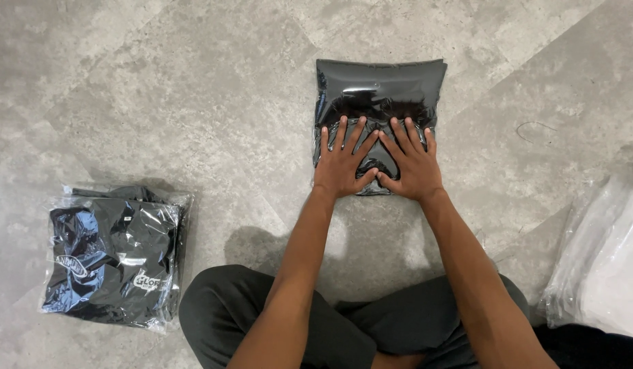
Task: The person sits on the floor and repeatedly folds black shirts, places them into clear plastic bags, and seals the bags. The person handles the shirts and bags by hand, smoothing the plastic and pressing the folded items inside.
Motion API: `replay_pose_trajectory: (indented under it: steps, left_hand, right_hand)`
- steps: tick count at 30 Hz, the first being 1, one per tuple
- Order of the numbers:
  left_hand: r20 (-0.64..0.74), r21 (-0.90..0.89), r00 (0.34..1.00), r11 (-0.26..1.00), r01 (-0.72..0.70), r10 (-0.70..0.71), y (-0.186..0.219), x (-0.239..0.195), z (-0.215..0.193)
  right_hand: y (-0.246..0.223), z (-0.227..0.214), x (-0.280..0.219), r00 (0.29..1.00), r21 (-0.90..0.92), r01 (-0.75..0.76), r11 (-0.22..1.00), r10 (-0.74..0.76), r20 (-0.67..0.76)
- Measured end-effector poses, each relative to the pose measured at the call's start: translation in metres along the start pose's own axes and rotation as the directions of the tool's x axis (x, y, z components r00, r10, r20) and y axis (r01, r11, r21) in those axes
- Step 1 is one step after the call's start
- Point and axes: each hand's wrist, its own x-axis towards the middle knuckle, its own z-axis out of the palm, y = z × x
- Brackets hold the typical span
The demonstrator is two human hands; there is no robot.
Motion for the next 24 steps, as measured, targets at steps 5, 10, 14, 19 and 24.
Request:
replay_pose_trajectory:
  steps: [5, 10, 14, 19, 24]
  left_hand:
    - [-0.011, -0.019, 1.0, 1.0, 0.001, -0.001, 0.0, 0.0, -0.001]
    - [-0.023, -0.018, 1.0, 1.0, 0.002, -0.002, 0.0, 0.0, 0.001]
    - [-0.021, -0.001, 1.0, 1.0, -0.004, 0.004, -0.001, 0.001, 0.003]
    - [-0.024, 0.037, 1.0, 0.999, 0.001, 0.0, -0.002, 0.0, 0.005]
    - [-0.032, 0.039, 0.999, 0.999, 0.004, -0.003, 0.002, -0.003, 0.007]
  right_hand:
    - [0.0, 0.001, -0.001, 0.999, 0.007, -0.021, 1.0, 0.021, 0.031]
    - [0.003, 0.002, 0.0, 1.0, 0.007, -0.012, 1.0, 0.012, 0.029]
    - [0.002, 0.0, 0.0, 0.999, 0.01, -0.018, 1.0, 0.018, 0.035]
    - [0.001, 0.0, 0.001, 1.0, 0.009, -0.006, 1.0, 0.006, 0.024]
    - [-0.002, -0.001, -0.004, 1.0, 0.0, -0.003, 1.0, 0.003, 0.009]
